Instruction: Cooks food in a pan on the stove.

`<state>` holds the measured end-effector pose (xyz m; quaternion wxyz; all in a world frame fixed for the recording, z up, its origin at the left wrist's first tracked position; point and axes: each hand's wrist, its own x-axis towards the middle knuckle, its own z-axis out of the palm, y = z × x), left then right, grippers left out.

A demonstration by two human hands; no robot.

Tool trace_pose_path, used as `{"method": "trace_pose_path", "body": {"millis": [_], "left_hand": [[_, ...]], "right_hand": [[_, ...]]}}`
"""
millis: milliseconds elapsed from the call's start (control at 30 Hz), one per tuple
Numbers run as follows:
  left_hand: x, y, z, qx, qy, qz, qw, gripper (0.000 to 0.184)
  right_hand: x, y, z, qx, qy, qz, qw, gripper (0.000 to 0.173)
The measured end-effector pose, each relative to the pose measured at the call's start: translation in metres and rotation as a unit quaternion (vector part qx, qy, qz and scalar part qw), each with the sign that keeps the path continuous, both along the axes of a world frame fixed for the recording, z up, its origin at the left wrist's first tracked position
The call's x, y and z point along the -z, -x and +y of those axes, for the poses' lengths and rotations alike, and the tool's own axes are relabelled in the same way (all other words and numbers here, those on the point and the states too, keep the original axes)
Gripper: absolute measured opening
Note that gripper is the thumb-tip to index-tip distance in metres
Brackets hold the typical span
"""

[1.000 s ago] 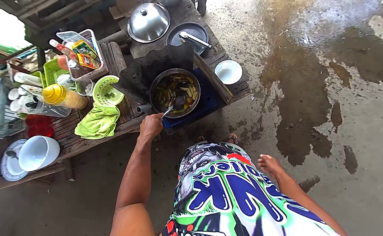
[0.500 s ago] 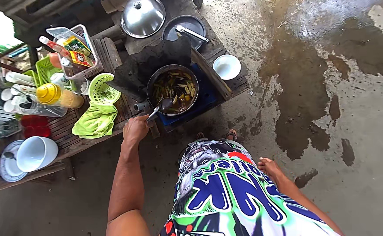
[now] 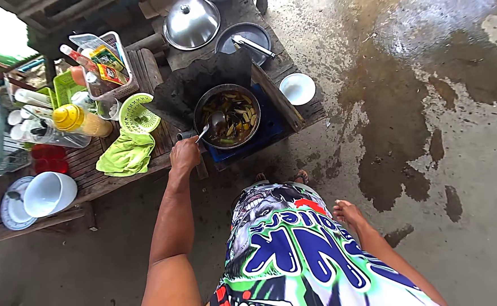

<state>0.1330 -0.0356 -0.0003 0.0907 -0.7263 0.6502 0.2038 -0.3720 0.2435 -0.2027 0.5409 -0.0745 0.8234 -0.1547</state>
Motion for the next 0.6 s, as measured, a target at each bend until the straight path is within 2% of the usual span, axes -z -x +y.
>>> {"method": "trace_pose_path", "body": {"millis": [200,333,533,600], "left_hand": [[0.019,0.011,-0.013,0.012,-0.018,0.012,1.0,0.036],[0.007,0.017,-0.018,0.007,0.005,0.022,1.0,0.038],[0.018,0.015,-0.031,-0.011,0.0,0.005,1.0,0.038],[0.007,0.009,-0.033,-0.014,0.014,0.002,1.0,0.038]], "right_hand": [[-0.012,-0.006,0.009,0.003,-0.014,0.004,1.0,0.043],[-0.014,-0.007,0.02,0.02,-0.019,0.001,1.0,0.043],[-0.016,-0.011,0.026,0.024,-0.022,0.002,0.999,0.042],[-0.016,-0.01,0.026,0.031,-0.017,0.001,0.999,0.042]]}}
